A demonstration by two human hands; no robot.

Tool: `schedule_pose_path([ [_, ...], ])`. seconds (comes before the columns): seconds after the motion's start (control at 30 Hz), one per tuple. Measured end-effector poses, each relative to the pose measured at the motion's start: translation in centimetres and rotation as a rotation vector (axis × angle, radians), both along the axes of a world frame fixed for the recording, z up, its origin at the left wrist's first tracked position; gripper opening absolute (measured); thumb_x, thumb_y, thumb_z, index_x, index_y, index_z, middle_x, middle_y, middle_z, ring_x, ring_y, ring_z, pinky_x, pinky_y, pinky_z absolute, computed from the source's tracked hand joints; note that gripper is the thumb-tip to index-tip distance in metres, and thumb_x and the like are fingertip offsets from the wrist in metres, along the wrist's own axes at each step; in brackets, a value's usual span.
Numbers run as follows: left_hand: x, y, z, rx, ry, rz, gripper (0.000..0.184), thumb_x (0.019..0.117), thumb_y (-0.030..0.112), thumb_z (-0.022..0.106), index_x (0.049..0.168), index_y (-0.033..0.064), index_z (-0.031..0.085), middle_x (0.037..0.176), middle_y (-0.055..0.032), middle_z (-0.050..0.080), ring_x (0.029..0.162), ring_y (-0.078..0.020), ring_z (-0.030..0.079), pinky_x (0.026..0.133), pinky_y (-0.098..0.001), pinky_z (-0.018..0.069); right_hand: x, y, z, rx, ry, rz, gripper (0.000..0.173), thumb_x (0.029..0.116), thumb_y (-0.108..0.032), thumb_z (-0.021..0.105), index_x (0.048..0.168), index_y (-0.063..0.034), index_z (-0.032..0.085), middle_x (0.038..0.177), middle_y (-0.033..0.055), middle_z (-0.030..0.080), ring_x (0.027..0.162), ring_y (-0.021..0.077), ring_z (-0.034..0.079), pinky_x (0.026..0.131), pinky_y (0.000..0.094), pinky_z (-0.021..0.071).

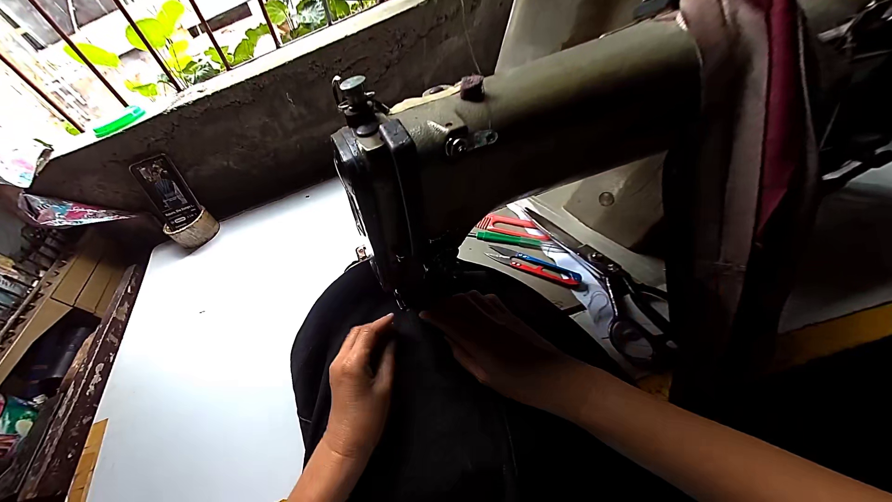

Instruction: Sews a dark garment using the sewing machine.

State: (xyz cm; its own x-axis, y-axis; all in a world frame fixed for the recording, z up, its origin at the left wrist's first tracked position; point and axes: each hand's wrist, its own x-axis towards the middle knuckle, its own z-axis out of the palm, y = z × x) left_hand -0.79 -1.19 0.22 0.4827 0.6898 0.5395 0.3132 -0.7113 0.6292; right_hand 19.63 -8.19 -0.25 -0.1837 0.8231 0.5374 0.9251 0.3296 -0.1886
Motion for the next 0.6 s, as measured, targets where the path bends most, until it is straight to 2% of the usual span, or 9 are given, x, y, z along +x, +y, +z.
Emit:
schedule_pose_path([
  [0.1, -0.2, 0.2, -0.7, 0.074, 0.067, 0.033, 0.027, 0.0927, 0.013, 0.067, 0.118, 0.0056, 0.074, 0.112, -0.0041, 0.074, 0.109, -0.012, 0.068, 0.099, -0.0277, 0.0545, 0.4, -0.2, -0.2, 0.021, -0.028, -0.014, 0.033, 0.0925, -0.015, 0.059, 0.122, -0.0078, 0.072, 0.112, 0.0125, 0.069, 0.109, 0.0317, 0.065, 0.089, 0.0438, 0.0535],
  [0.2, -0.2, -0.2, -0.9, 0.225, 0.236, 0.006, 0.035, 0.0919, 0.035, 0.071, 0.114, 0.0094, 0.078, 0.121, -0.0055, 0.074, 0.119, -0.0217, 0.067, 0.102, -0.0431, 0.0521, 0.8, -0.3, -0.3, 0.017, -0.022, -0.019, 0.034, 0.0936, -0.019, 0.057, 0.121, -0.0074, 0.073, 0.114, 0.0127, 0.069, 0.112, 0.0317, 0.065, 0.093, 0.0443, 0.0524],
  [0.27, 0.0, -0.6, -0.9, 0.365, 0.379, 0.008, 0.044, 0.0933, 0.048, 0.065, 0.117, 0.0134, 0.078, 0.127, -0.0042, 0.073, 0.124, -0.024, 0.065, 0.102, -0.0461, 0.0507, 0.9, -0.3, -0.3, 0.021, -0.024, -0.019, 0.034, 0.0932, -0.019, 0.056, 0.121, -0.0075, 0.073, 0.114, 0.0122, 0.069, 0.113, 0.0311, 0.065, 0.094, 0.0443, 0.0519],
  [0.37, -0.3, -1.1, -0.9, 0.494, 0.458, 0.021, 0.051, 0.0959, 0.057, 0.056, 0.118, 0.017, 0.079, 0.129, -0.0028, 0.073, 0.124, -0.0241, 0.066, 0.102, -0.0452, 0.0517, 0.9, -0.2, -0.5, 0.022, -0.022, -0.021, 0.035, 0.0933, -0.02, 0.055, 0.12, -0.0081, 0.073, 0.114, 0.0113, 0.069, 0.113, 0.0304, 0.064, 0.093, 0.0438, 0.051],
  [0.5, -1.1, -3.2, -0.8, 0.506, 0.537, 0.025, 0.063, 0.0995, 0.064, 0.044, 0.125, 0.0171, 0.076, 0.134, -0.0077, 0.07, 0.128, -0.03, 0.064, 0.104, -0.0509, 0.0507, 0.8, -0.3, -0.2, -0.014, -0.01, -0.033, 0.034, 0.0939, -0.02, 0.055, 0.12, -0.0081, 0.073, 0.116, 0.0112, 0.07, 0.115, 0.0309, 0.064, 0.094, 0.0459, 0.0517],
  [0.6, -1.4, -4.7, -0.9, 0.474, 0.578, 0.036, 0.068, 0.1014, 0.065, 0.037, 0.132, 0.0158, 0.072, 0.141, -0.0085, 0.065, 0.133, -0.0316, 0.06, 0.109, -0.0542, 0.0461, 0.4, -0.9, 0.4, -0.046, -0.003, -0.029, 0.034, 0.094, -0.019, 0.057, 0.123, -0.0088, 0.072, 0.118, 0.012, 0.069, 0.117, 0.0314, 0.064, 0.097, 0.0469, 0.0512],
])
